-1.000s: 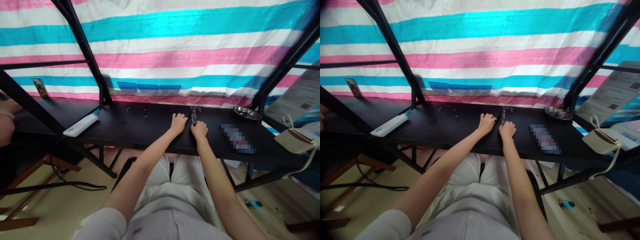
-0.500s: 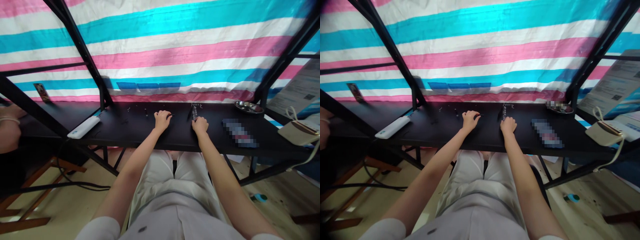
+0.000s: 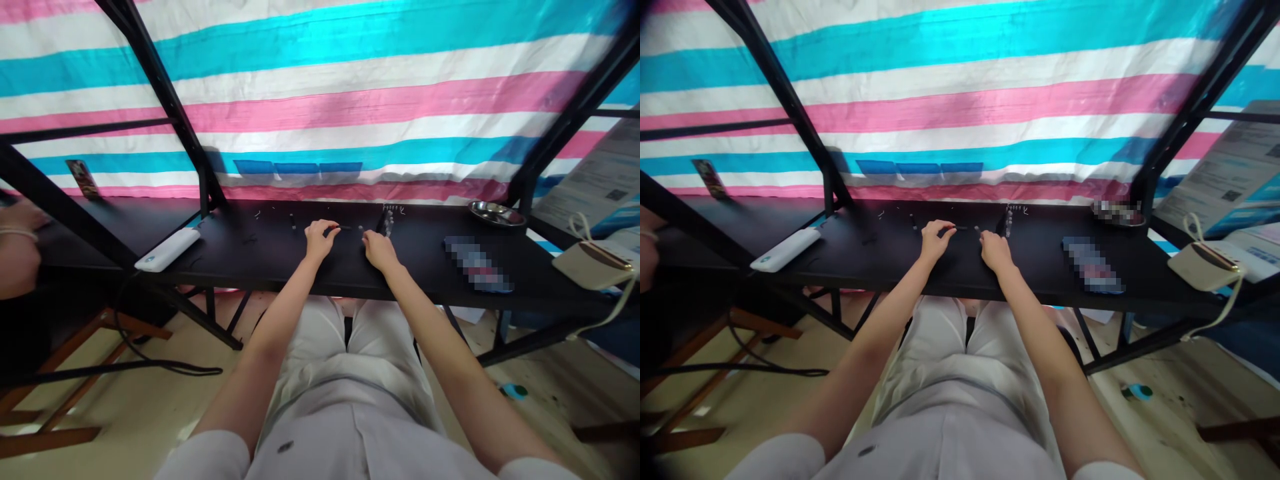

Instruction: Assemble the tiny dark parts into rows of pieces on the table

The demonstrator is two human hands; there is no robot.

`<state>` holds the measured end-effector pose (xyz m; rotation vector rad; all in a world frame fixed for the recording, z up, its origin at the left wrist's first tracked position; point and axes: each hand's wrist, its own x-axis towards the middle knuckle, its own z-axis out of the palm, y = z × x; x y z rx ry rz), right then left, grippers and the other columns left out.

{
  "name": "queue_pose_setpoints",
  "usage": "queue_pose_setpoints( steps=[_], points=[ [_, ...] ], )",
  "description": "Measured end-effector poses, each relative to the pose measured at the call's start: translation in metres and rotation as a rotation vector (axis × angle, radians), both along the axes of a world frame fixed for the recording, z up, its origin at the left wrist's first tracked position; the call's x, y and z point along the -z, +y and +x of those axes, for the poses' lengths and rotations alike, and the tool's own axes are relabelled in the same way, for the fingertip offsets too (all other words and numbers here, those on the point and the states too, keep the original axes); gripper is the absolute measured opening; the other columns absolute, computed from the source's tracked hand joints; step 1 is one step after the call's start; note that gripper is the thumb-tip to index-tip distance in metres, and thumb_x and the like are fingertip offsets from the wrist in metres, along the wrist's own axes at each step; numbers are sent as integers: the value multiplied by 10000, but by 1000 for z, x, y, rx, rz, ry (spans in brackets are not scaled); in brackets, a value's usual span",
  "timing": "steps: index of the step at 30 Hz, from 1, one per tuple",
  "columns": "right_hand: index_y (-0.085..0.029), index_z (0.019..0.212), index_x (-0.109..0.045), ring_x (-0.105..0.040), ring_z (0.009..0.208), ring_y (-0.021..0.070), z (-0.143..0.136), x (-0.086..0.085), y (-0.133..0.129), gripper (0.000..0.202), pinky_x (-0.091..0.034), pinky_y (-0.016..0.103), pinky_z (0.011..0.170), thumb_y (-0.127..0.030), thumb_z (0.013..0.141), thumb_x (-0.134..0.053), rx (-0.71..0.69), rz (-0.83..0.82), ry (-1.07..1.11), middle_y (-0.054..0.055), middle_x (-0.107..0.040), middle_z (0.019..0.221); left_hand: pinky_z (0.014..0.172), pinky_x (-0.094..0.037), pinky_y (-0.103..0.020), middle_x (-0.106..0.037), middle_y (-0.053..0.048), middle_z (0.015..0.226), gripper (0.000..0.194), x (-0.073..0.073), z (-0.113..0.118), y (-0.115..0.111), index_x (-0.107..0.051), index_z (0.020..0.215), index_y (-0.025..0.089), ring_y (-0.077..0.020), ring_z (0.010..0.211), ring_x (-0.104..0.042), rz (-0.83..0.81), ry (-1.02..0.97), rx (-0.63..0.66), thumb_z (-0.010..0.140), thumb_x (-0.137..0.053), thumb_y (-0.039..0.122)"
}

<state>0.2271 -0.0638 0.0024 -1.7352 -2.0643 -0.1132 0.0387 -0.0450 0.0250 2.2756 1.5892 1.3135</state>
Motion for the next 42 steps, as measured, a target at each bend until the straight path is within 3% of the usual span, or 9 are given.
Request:
queue_pose_setpoints(
  steps=[9,20,26,33,42],
  points=[
    [-152,1046,-533,-557,954,231,-7,1,-1,230,-320,316,735,-181,932,-337,-66,-1,-93,126,-631,1039,889,-388,-336,-689,-24,944,115,1,2,1,-665,889,221,-174,928,-581,38,-86,99,840,-581,282],
    [-140,1015,-526,-550,902,225,-10,-3,-4,227,-297,315,710,-176,940,-315,-68,-4,-159,126,-628,1006,888,-400,-319,-686,-31,953,202,2,3,0,-665,1003,222,-164,912,-581,54,-72,139,869,-534,297],
    [-142,962,-528,-568,862,220,-11,-3,-3,175,-283,310,692,-213,941,-370,-43,29,-148,115,-647,947,840,-435,-296,-684,-22,862,333,10,6,2,-599,1197,232,-143,806,-565,110,-62,285,887,-497,298],
    [-143,918,-530,-587,825,219,-8,-1,-2,172,-293,303,685,-254,937,-401,-65,111,-70,120,-661,892,785,-463,-290,-695,-16,841,403,17,10,0,-568,1246,228,-130,724,-547,45,-58,446,845,-530,243],
    [-156,886,-538,-580,786,208,-12,-3,-6,159,-287,300,681,-256,928,-420,-112,134,-39,95,-657,846,676,-449,-270,-689,-48,874,189,12,12,0,-682,947,186,-141,751,-589,11,-260,409,811,-578,267]
  ],
)
